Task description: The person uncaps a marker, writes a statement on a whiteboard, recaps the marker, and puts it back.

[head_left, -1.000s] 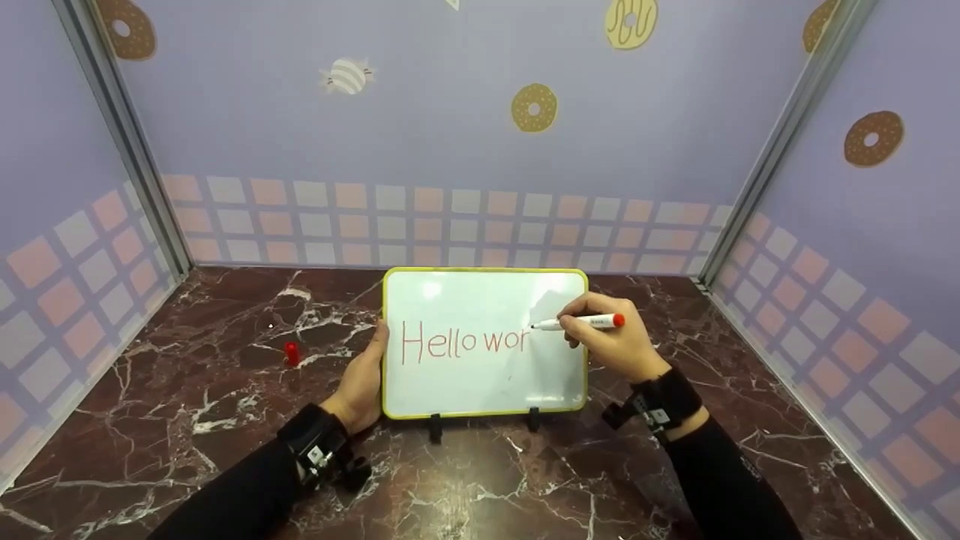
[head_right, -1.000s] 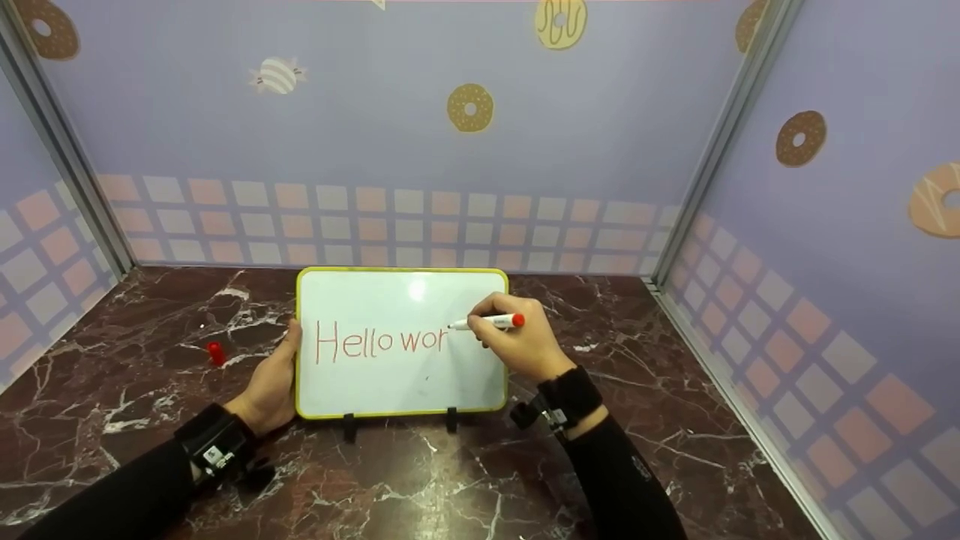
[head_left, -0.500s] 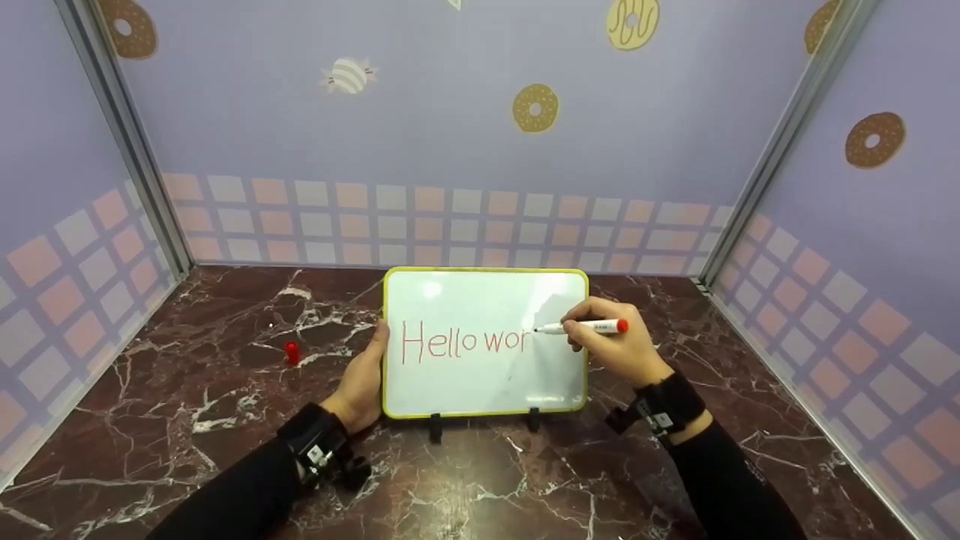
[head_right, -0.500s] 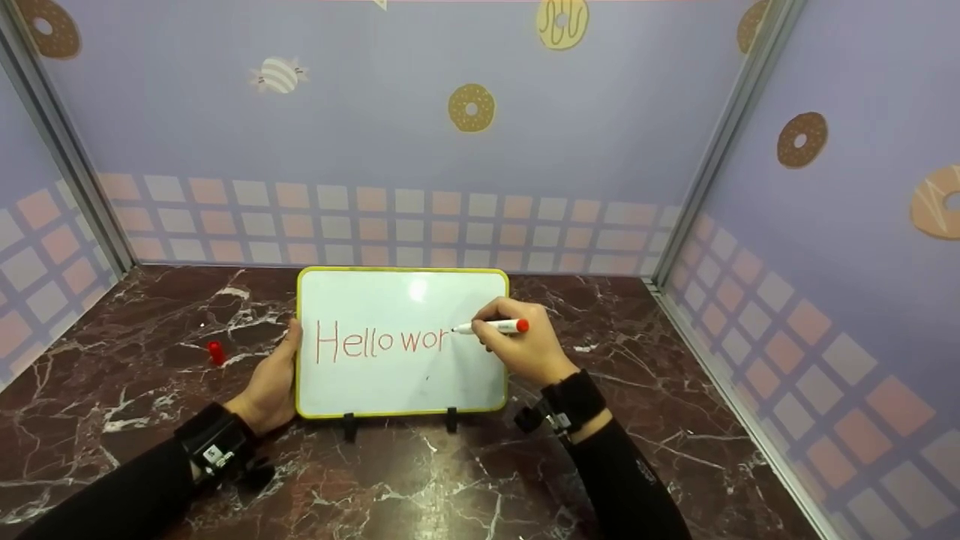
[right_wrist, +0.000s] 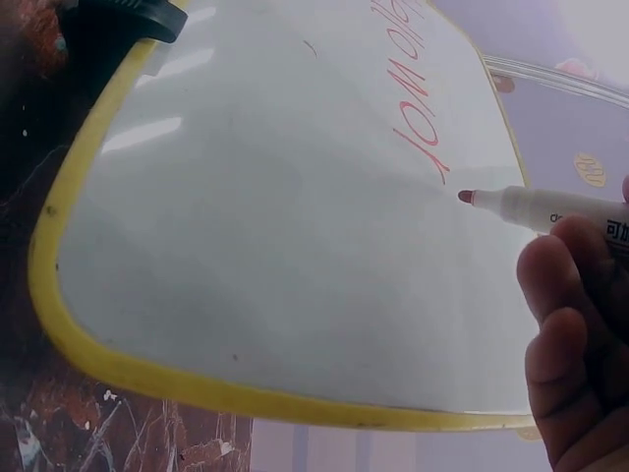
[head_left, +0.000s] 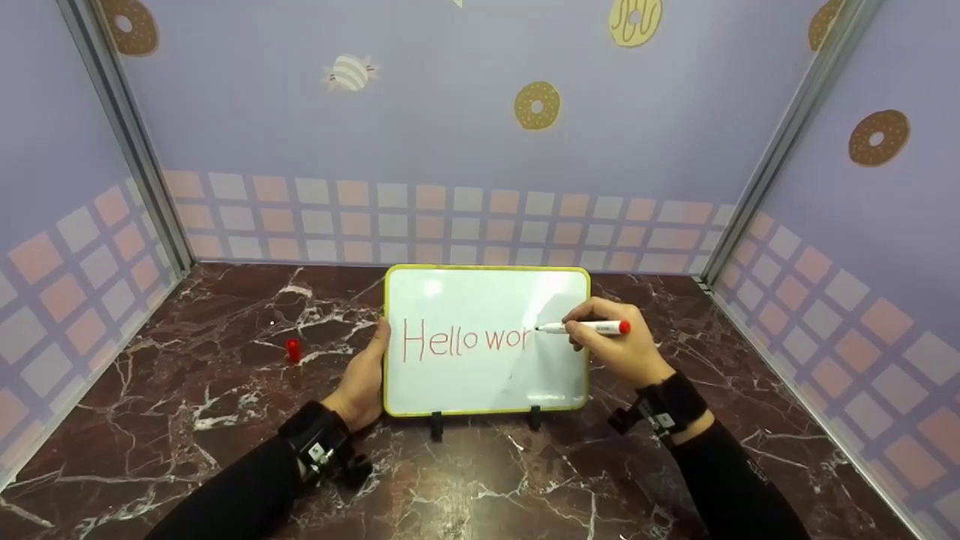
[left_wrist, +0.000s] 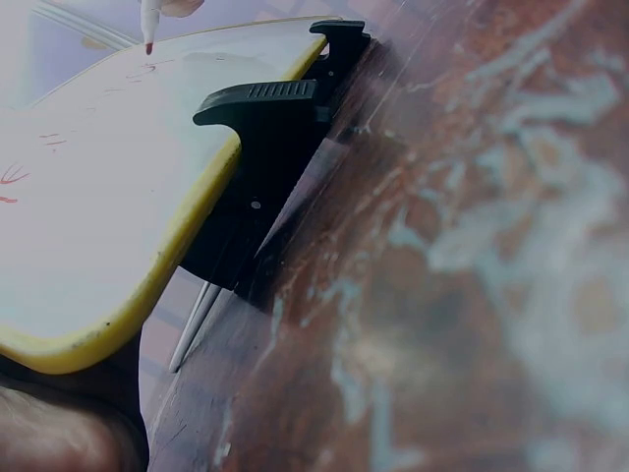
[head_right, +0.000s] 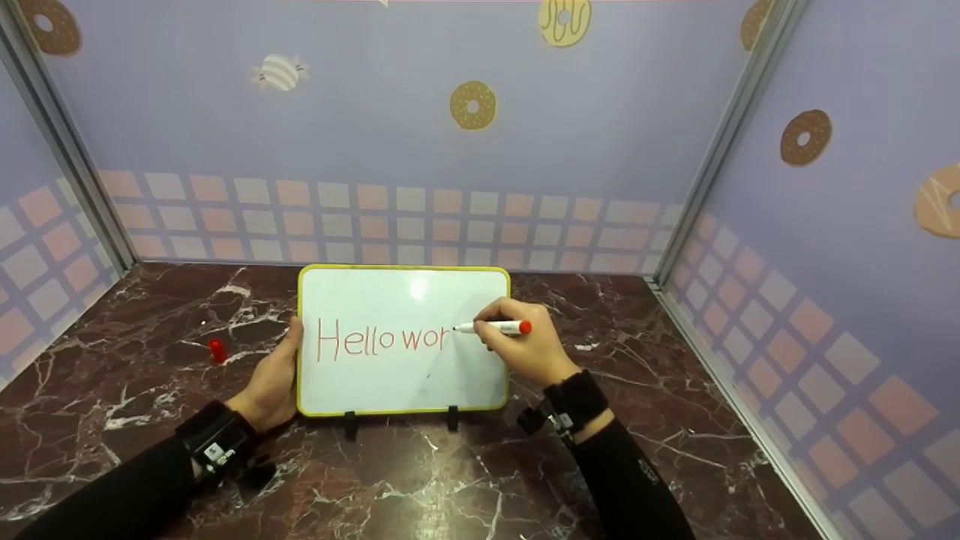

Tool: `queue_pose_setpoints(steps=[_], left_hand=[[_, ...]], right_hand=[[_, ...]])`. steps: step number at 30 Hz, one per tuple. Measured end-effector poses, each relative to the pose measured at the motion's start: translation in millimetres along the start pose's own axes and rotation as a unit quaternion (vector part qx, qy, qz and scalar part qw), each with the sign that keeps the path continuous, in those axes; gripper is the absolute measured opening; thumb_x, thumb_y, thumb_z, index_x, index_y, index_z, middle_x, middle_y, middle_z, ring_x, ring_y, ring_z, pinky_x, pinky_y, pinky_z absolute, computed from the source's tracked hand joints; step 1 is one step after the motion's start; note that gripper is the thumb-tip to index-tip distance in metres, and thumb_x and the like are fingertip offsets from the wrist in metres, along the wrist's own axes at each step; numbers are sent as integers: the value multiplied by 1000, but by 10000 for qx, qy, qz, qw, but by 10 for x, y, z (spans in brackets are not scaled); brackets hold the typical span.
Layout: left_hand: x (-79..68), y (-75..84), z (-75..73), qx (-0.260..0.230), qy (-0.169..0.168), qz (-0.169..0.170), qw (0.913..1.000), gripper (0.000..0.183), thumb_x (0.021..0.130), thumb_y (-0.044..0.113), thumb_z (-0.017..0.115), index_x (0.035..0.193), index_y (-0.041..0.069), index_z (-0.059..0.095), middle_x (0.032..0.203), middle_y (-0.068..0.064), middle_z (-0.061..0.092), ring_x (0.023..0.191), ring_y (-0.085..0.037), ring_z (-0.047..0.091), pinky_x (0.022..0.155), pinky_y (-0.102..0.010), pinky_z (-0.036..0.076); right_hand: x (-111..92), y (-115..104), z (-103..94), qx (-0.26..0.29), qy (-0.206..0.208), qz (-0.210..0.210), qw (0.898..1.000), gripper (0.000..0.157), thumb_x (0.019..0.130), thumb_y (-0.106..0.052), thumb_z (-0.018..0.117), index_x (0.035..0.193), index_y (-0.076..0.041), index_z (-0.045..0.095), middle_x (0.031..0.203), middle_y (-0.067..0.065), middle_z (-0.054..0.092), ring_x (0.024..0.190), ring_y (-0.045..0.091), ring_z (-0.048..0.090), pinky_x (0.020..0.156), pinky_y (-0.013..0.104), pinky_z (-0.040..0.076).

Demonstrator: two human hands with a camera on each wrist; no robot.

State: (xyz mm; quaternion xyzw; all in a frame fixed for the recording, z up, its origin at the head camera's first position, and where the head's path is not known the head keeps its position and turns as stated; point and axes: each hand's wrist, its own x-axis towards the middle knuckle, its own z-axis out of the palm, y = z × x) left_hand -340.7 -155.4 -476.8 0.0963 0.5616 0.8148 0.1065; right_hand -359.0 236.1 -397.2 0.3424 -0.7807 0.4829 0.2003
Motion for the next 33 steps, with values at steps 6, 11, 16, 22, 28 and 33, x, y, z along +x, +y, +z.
queue_pose_setpoints(steps=[6,11,16,22,28,33], left_hand=[[0,0,0,-69,-35,-50,10000,83,112,76,25,169,18,44,141,-16,72,118,-35,74,95,-51,63],[-1,-1,-1,-49,-8,-45,10000,86,111,78,26,168,16,45,139,-16,73,117,-35,75,94,-51,63],[-4,2,3,-36,-42,-7,10000,87,111,78,26,169,16,44,140,-16,73,118,-35,75,95,-51,63],[-4,3,7,-24,-55,-9,10000,86,111,77,25,169,16,43,139,-15,73,118,-34,75,95,-51,63],[-3,-5,9,-46,-69,-18,10000,86,111,78,25,168,16,44,137,-14,75,117,-34,75,94,-51,63],[-3,-8,13,-89,66,-44,9999,87,110,79,28,165,15,48,134,-14,76,115,-33,76,93,-51,63]], right_hand=[[4,-5,4,19,12,-8,10000,13,99,5,79,98,-8,82,80,3,77,66,22,70,55,23,54],[7,-3,4,45,25,-24,10000,13,100,4,79,99,-8,82,80,4,77,65,21,69,53,23,52],[4,0,4,60,52,14,10000,13,100,3,79,99,-9,83,79,4,76,64,23,68,52,22,51],[-2,11,-1,53,40,9,10000,11,101,2,79,101,-9,83,80,4,76,63,29,68,52,22,50],[-7,18,-2,96,-14,33,9999,9,102,0,79,102,-8,83,80,6,76,64,35,68,51,23,51],[-7,5,2,85,-86,69,9999,7,101,-1,80,101,-7,83,79,7,76,63,35,68,52,23,52]])
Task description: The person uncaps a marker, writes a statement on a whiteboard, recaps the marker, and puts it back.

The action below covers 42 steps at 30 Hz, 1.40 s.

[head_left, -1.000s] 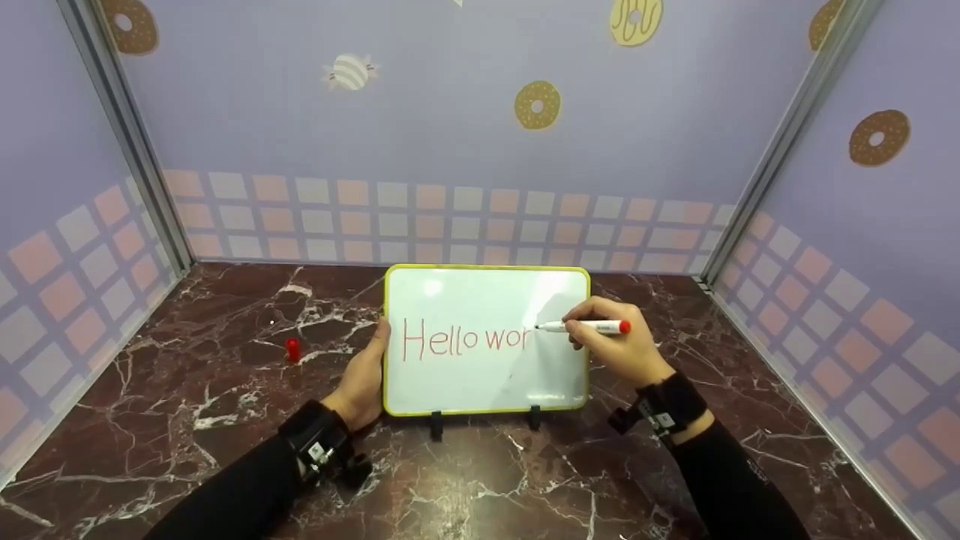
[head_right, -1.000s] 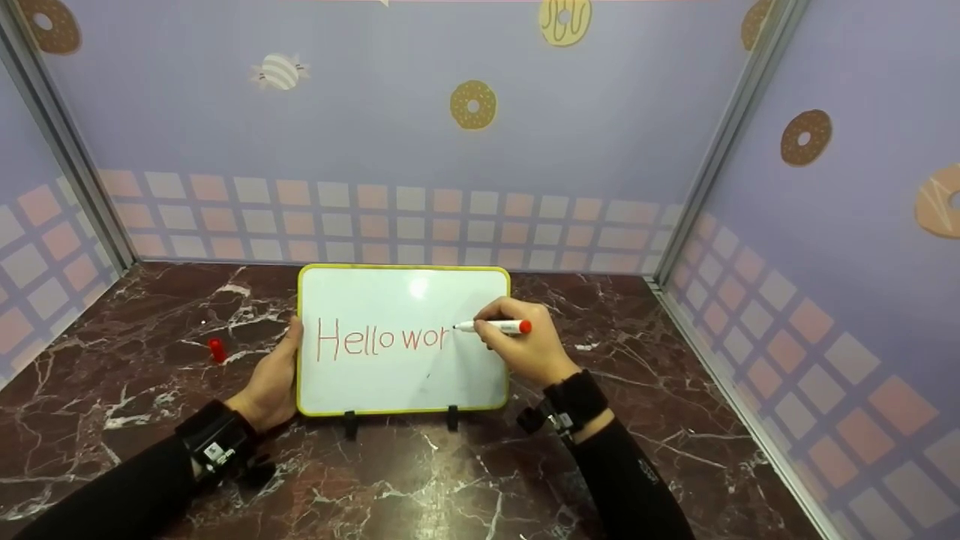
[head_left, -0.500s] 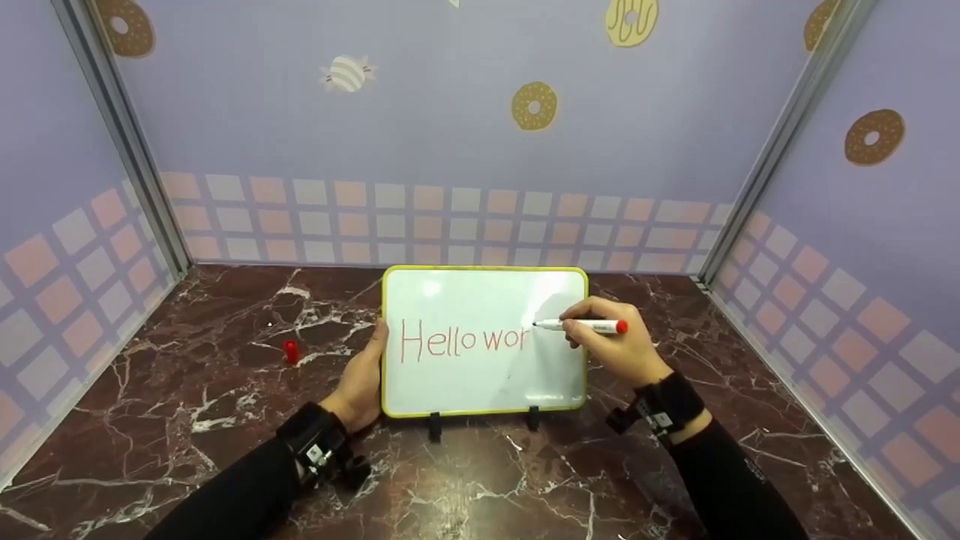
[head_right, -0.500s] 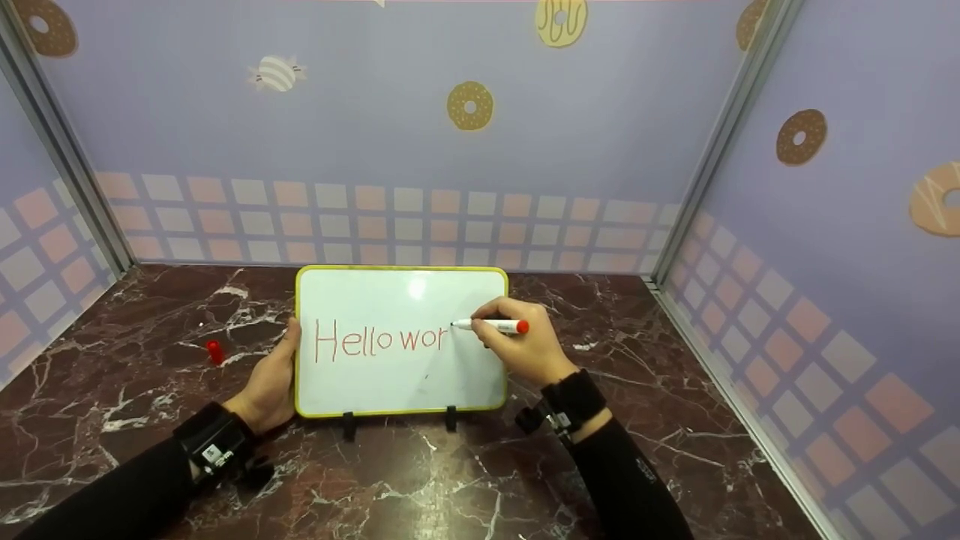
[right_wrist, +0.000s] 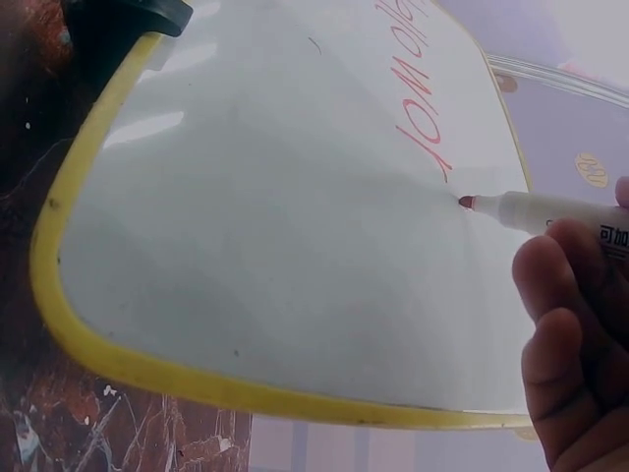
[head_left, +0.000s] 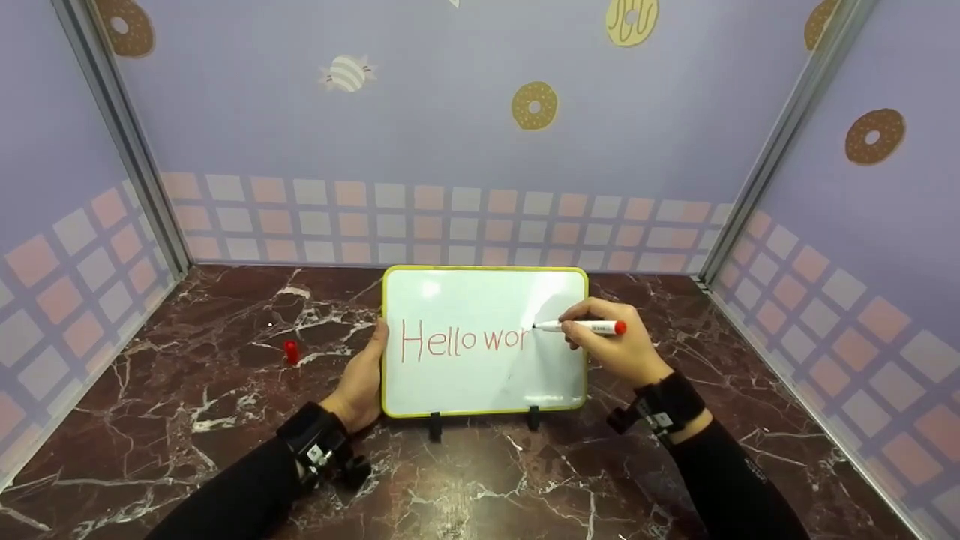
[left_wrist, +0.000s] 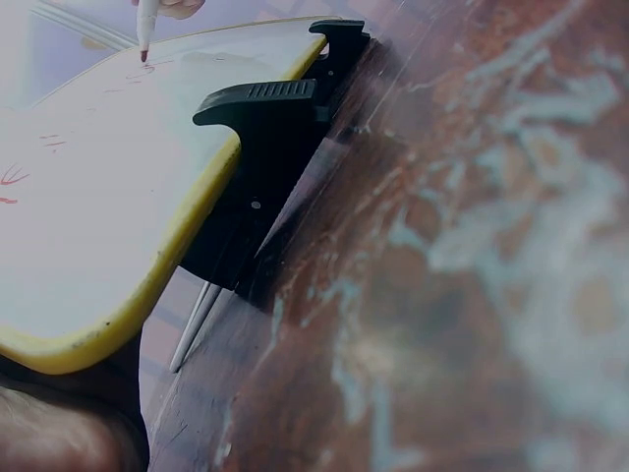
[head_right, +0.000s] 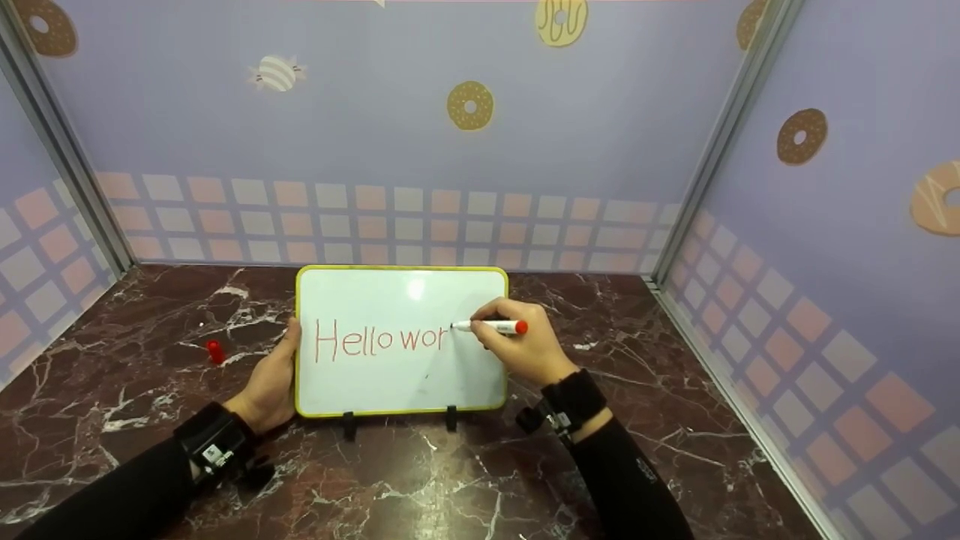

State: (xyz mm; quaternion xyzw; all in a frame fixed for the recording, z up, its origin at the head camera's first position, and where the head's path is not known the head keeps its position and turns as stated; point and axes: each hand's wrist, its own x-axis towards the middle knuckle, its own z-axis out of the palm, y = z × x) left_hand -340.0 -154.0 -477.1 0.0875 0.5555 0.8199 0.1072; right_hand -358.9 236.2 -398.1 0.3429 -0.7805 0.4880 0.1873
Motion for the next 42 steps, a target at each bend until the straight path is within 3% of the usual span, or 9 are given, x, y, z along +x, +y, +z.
queue_pose_setpoints(steps=[9,27,37,42], left_hand=[[1,2,0,79,25,29,10000,86,111,78,27,167,16,47,134,-15,75,114,-33,76,92,-49,63],[-4,10,-13,57,-180,27,9998,86,111,78,27,170,17,43,141,-16,72,119,-35,75,96,-52,62],[4,13,-7,7,-189,55,9998,86,111,78,27,170,16,43,140,-16,73,118,-36,75,95,-53,63],[-2,15,-8,0,-207,32,9998,85,112,77,27,171,17,42,141,-16,72,120,-36,75,96,-53,63]], right_hand=[[2,4,-6,-28,-124,-4,9999,10,99,1,81,99,-9,83,79,5,76,63,13,64,55,22,54],[0,-6,-6,-108,-524,0,9986,6,98,1,81,95,-5,81,78,6,76,62,10,65,57,21,56],[-5,-19,-18,-158,-640,75,9978,8,98,0,81,95,-7,81,78,5,76,60,26,69,57,23,58],[-8,-29,-16,-162,-621,105,9979,8,99,0,81,94,-6,80,78,5,76,61,17,69,57,24,58]])
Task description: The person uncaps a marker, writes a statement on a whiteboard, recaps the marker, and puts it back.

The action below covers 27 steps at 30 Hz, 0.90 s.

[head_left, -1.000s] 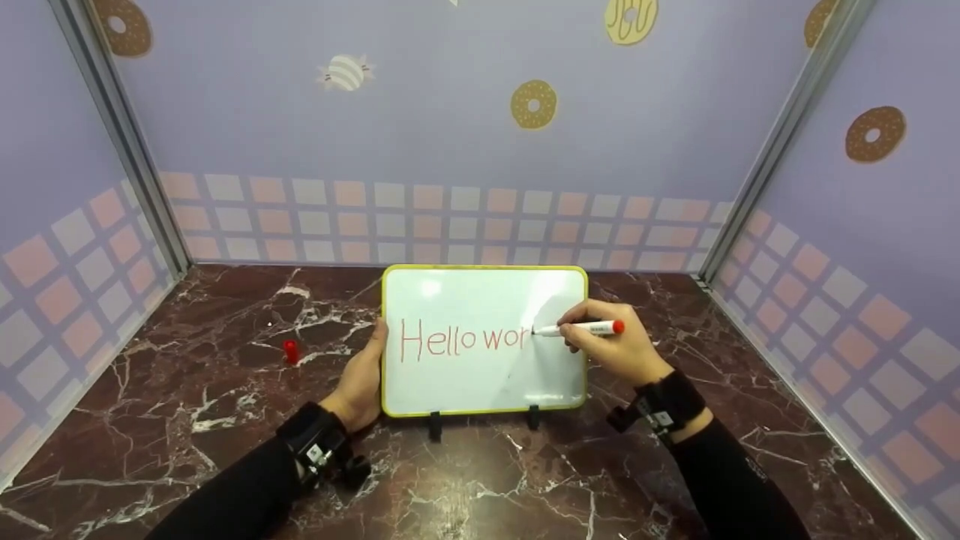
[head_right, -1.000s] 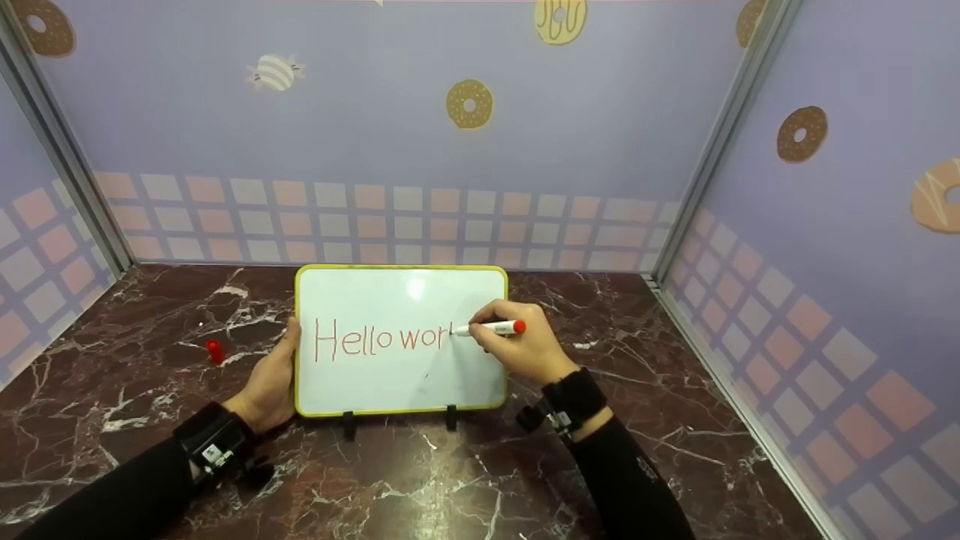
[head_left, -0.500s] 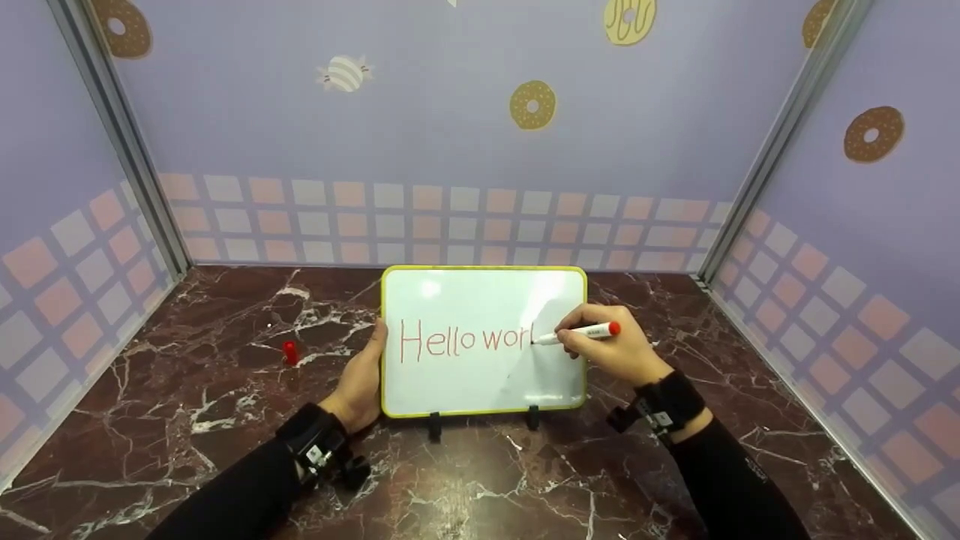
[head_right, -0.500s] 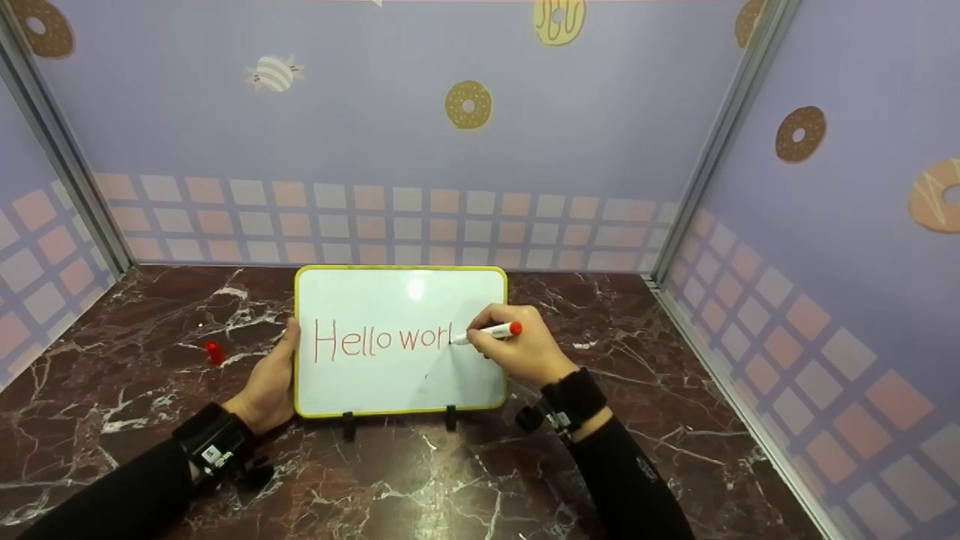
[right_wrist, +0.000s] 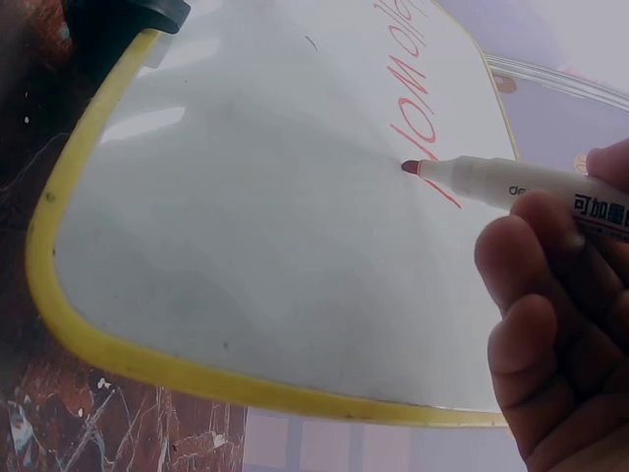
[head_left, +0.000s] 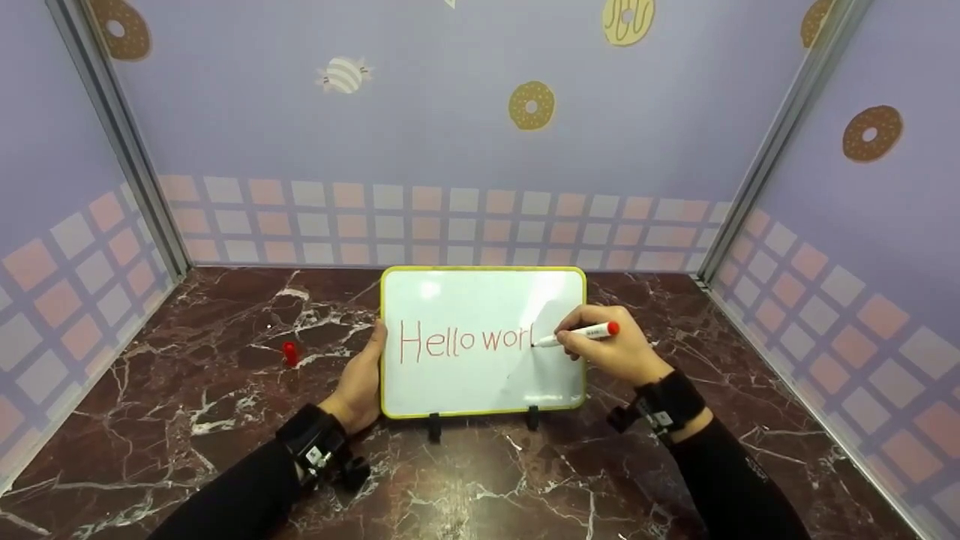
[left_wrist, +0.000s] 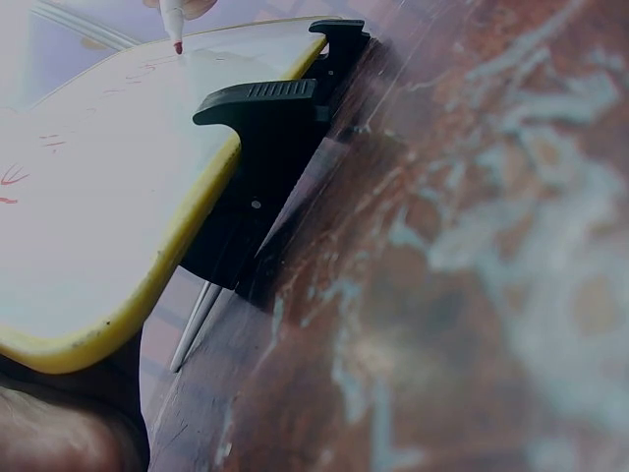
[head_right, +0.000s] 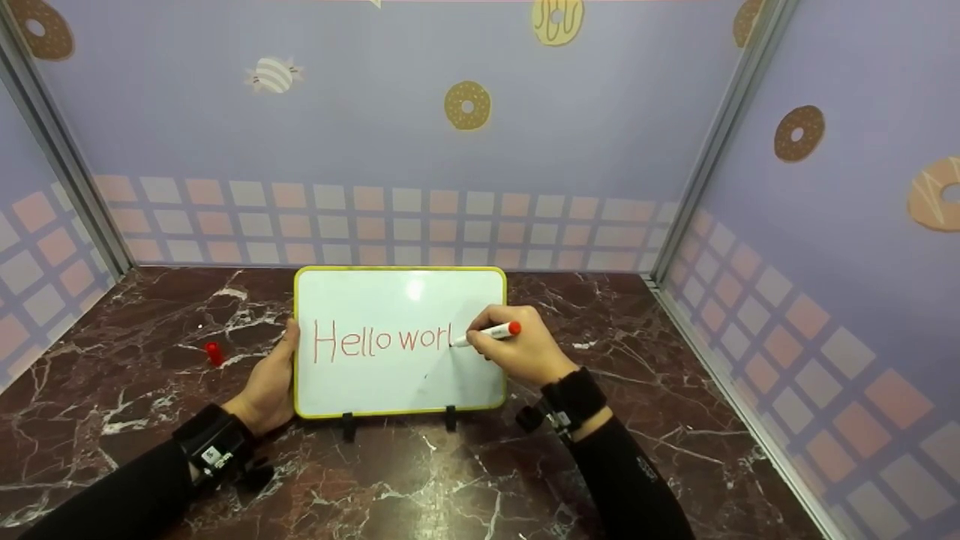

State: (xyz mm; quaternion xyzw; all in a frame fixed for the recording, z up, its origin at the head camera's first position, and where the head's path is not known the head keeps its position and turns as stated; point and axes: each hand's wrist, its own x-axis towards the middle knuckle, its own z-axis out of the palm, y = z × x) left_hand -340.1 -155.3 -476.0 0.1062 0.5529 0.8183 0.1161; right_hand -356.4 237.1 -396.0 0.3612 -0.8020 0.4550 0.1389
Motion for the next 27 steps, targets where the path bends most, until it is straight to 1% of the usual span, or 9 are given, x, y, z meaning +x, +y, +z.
queue_pose_setpoints(steps=[4,9,13,17,21,25,27], left_hand=[[-1,3,-2,-15,-81,-6,10000,84,113,76,26,172,18,39,143,-17,71,121,-36,74,98,-54,62],[-9,2,-4,41,-44,1,10000,86,112,77,26,171,18,41,142,-15,72,121,-35,74,97,-52,62],[-11,3,-2,103,47,8,9999,87,111,78,26,170,17,43,141,-15,73,120,-34,74,97,-50,62],[-2,6,6,126,154,25,9998,86,111,77,27,169,16,45,138,-15,73,118,-34,75,95,-48,62],[4,6,10,99,149,40,9998,86,111,78,28,169,16,45,138,-15,73,117,-34,75,95,-48,63],[2,2,5,67,110,34,9999,88,111,78,28,169,15,44,138,-15,73,117,-34,75,95,-49,63],[-2,1,3,60,102,33,9999,88,110,79,28,169,15,44,138,-15,73,118,-34,75,95,-49,62]], right_hand=[[5,-5,-4,3,-16,55,10000,11,98,2,81,94,-8,81,78,5,76,62,16,69,57,24,58],[-1,-10,-29,-7,-42,129,9999,9,99,1,80,95,-7,81,78,5,75,59,13,66,53,22,54],[-5,-12,-62,139,17,56,9999,7,99,2,80,95,-4,80,75,8,74,56,13,63,50,22,53],[-6,-23,-100,297,175,-34,9994,4,99,2,80,96,1,78,76,13,74,57,11,62,53,23,57],[-6,-24,-132,258,362,-81,9990,7,99,1,80,97,6,77,78,13,75,62,9,65,58,23,60],[-8,-16,-160,21,559,-147,9983,3,100,1,80,97,0,80,79,9,75,63,11,65,58,23,59],[-11,-17,-173,-46,637,-133,9979,6,100,2,80,97,-3,81,79,8,76,62,17,66,57,23,58]])
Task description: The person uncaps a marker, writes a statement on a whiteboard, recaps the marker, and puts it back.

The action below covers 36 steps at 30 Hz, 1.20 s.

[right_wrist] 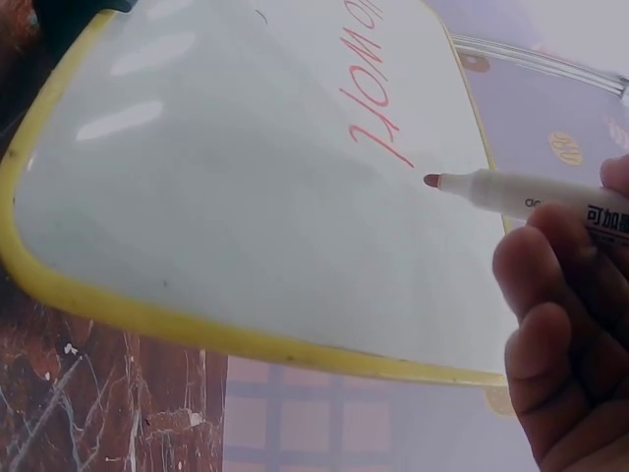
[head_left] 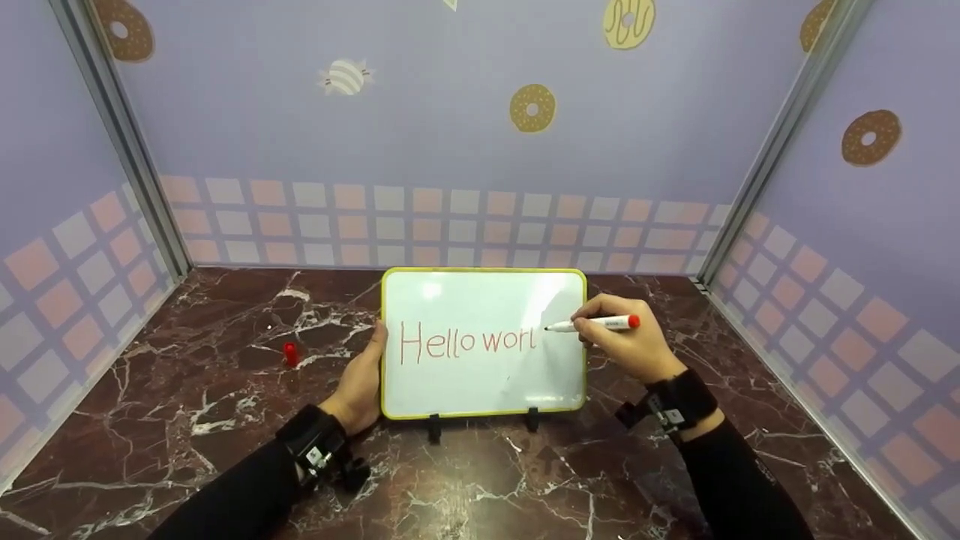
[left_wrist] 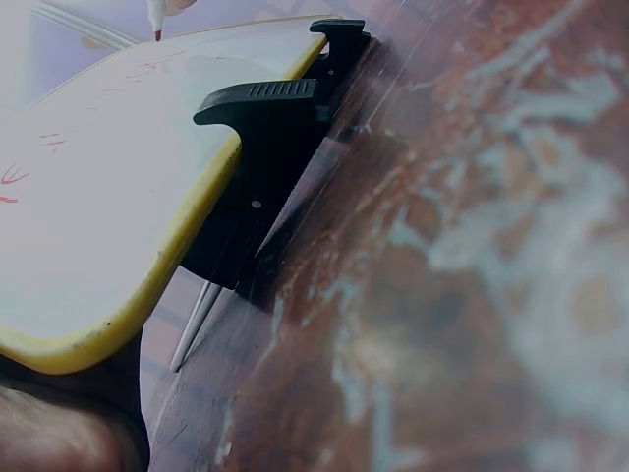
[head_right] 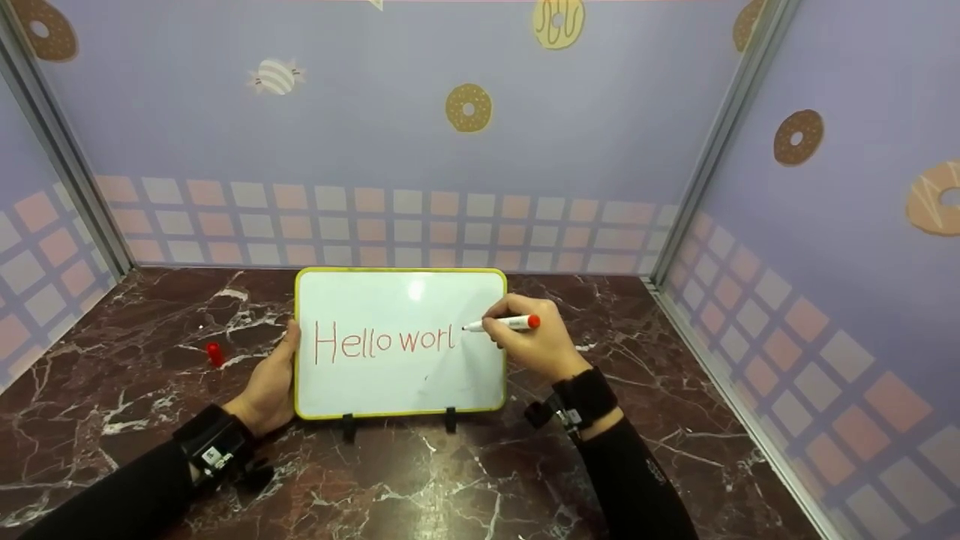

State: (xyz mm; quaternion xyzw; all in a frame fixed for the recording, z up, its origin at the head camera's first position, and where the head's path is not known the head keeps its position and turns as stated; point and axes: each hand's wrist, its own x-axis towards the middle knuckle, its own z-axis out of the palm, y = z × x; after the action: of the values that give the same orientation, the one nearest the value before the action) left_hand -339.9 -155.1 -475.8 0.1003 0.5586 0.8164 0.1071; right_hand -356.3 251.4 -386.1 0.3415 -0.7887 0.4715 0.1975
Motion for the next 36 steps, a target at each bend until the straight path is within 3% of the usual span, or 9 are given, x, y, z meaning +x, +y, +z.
queue_pose_setpoints(steps=[8,21,28,36], left_hand=[[0,-2,-3,8,-32,4,10000,86,111,77,27,170,16,43,139,-15,73,118,-34,75,96,-51,62],[-1,-3,-2,-21,-9,-51,10000,85,112,77,27,170,17,43,140,-15,73,119,-34,75,96,-51,62],[2,-4,-4,-26,-63,-42,10000,84,112,76,27,171,18,42,140,-15,72,120,-34,74,96,-51,62],[0,-3,-3,-21,-71,-32,10000,83,113,75,26,171,18,42,141,-15,72,120,-35,74,96,-52,62]], right_hand=[[-8,1,-36,-6,188,66,9998,9,101,5,78,100,-4,82,84,8,78,70,32,75,67,27,65],[6,34,-19,-124,81,-91,9998,5,99,1,80,98,-4,82,80,6,78,66,15,69,61,21,58],[0,13,-8,-72,49,-45,10000,7,98,2,81,98,-4,82,80,9,78,65,22,71,60,21,58],[2,37,-10,-136,29,-56,9999,11,99,3,81,100,-8,83,82,3,79,68,25,74,63,24,61]])
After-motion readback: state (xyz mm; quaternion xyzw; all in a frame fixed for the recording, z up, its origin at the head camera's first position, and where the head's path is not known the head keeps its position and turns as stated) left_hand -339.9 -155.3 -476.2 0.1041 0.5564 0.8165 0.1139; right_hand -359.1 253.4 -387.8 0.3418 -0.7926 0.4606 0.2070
